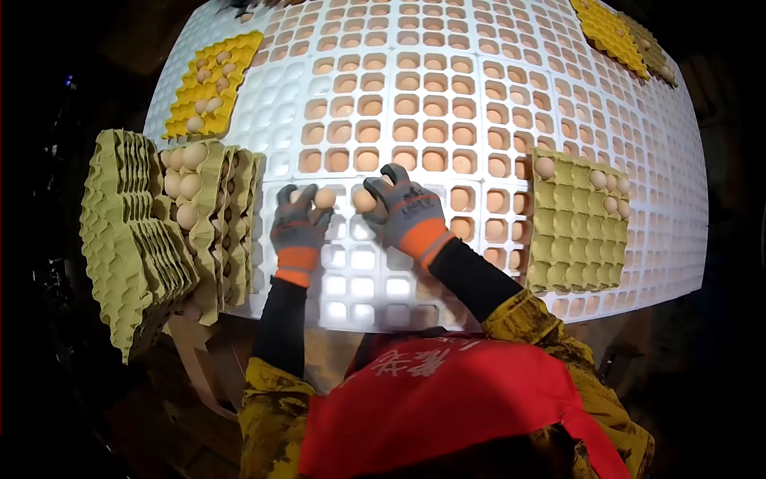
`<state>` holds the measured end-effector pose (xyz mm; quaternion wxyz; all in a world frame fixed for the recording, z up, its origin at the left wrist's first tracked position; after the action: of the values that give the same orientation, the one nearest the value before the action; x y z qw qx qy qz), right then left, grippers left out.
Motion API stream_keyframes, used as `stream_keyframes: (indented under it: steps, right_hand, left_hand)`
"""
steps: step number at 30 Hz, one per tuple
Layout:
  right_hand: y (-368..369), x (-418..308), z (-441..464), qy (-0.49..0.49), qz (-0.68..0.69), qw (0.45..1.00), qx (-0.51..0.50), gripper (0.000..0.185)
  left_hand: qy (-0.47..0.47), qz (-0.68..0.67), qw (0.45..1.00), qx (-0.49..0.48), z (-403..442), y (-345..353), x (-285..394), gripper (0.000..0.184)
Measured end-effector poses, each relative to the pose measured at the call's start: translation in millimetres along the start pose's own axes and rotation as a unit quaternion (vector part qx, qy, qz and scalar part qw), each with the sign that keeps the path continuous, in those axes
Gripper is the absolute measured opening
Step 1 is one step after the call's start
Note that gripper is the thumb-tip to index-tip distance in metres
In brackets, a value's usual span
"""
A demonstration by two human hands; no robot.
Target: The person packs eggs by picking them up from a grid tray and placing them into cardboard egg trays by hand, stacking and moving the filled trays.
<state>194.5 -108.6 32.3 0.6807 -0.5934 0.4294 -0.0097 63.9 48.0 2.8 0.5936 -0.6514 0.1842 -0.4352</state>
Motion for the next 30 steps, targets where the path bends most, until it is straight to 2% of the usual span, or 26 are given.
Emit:
stream_keyframes:
  steps: [1, 2, 3, 6, 7, 9, 10, 11, 13, 14, 15, 17, 18, 21, 22, 25, 26, 29, 30]
  right_hand:
    - [7, 12, -3, 0.015, -0.072, 0.996, -0.043, 0.046]
    - [4, 27, -9, 0.027, -0.065, 0.997, -0.032, 0.045]
    - [37, -15, 36, 0.016, -0.005, 1.0, 0.004, 0.044]
    - [25, 11, 12, 0.044, 0.183, 0.978, 0.088, 0.038]
    - [27, 20, 11, 0.021, 0.149, 0.985, 0.087, 0.037]
    - [37, 41, 4, 0.123, 0.316, 0.94, 0.026, 0.039]
    - [36, 47, -1, 0.175, 0.392, 0.903, 0.013, 0.04]
    - [30, 54, -3, 0.202, 0.462, 0.863, 0.03, 0.04]
    - [12, 65, -4, 0.118, 0.48, 0.858, 0.143, 0.043]
    - [7, 74, -4, 0.054, 0.35, 0.914, 0.199, 0.045]
    - [4, 67, -5, 0.017, 0.264, 0.941, 0.212, 0.045]
    - [3, 53, -11, -0.055, 0.087, 0.968, 0.229, 0.046]
    - [10, 47, -9, -0.102, 0.007, 0.975, 0.198, 0.044]
    - [19, 44, -18, -0.104, -0.035, 0.973, 0.205, 0.046]
    - [17, 45, -22, -0.098, -0.007, 0.971, 0.216, 0.047]
    - [12, 50, -32, -0.046, 0.076, 0.978, 0.188, 0.051]
    - [10, 53, -37, -0.045, 0.101, 0.973, 0.202, 0.051]
    - [-8, 47, -56, -0.037, 0.12, 0.973, 0.193, 0.051]
    - [-12, 48, -62, -0.029, 0.148, 0.971, 0.186, 0.048]
  left_hand:
    - [0.005, 0.056, 0.997, -0.053, -3, 13, 23, 0.058]
    - [0.001, 0.048, 0.995, -0.085, -6, 25, 38, 0.06]
    - [0.034, 0.087, 0.995, -0.041, 24, -15, -17, 0.059]
    - [0.026, 0.012, 1.0, 0.007, 19, -13, -36, 0.048]
    - [0.043, 0.014, 0.999, 0.025, 20, -9, -47, 0.05]
    - [0.036, -0.039, 0.998, 0.028, 25, -2, -71, 0.052]
    - [0.023, -0.124, 0.991, 0.036, 32, -11, -72, 0.053]
    - [-0.02, -0.201, 0.977, 0.072, 35, -21, -76, 0.048]
    - [-0.042, -0.321, 0.937, 0.134, 38, -22, -94, 0.041]
    - [-0.081, -0.341, 0.926, 0.142, 34, -23, -101, 0.036]
    - [-0.072, -0.352, 0.917, 0.174, 34, -25, -100, 0.036]
    - [-0.054, -0.372, 0.895, 0.239, 29, -19, -102, 0.037]
    - [-0.031, -0.326, 0.914, 0.239, 30, -18, -96, 0.037]
    - [-0.039, -0.301, 0.915, 0.266, 26, -20, -88, 0.038]
    - [-0.053, -0.365, 0.885, 0.286, 24, -23, -77, 0.038]
    - [-0.031, -0.262, 0.926, 0.272, 26, -15, -59, 0.039]
    - [-0.031, -0.309, 0.914, 0.262, 24, -10, -51, 0.042]
    - [-0.082, -0.347, 0.879, 0.316, 22, -4, -71, 0.044]
    - [-0.052, -0.336, 0.879, 0.333, 21, -4, -80, 0.045]
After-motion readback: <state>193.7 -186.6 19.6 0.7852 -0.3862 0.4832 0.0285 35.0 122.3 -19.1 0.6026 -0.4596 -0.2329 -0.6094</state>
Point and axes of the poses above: each hand's wrist, its own z-axis towards the middle knuckle, its own y-axis out of the palm, x = y × z, the point moved 8 cm from there along z, towards the middle knuckle, and after that the axes turned 3 degrees about x, right-handed, at the moved point
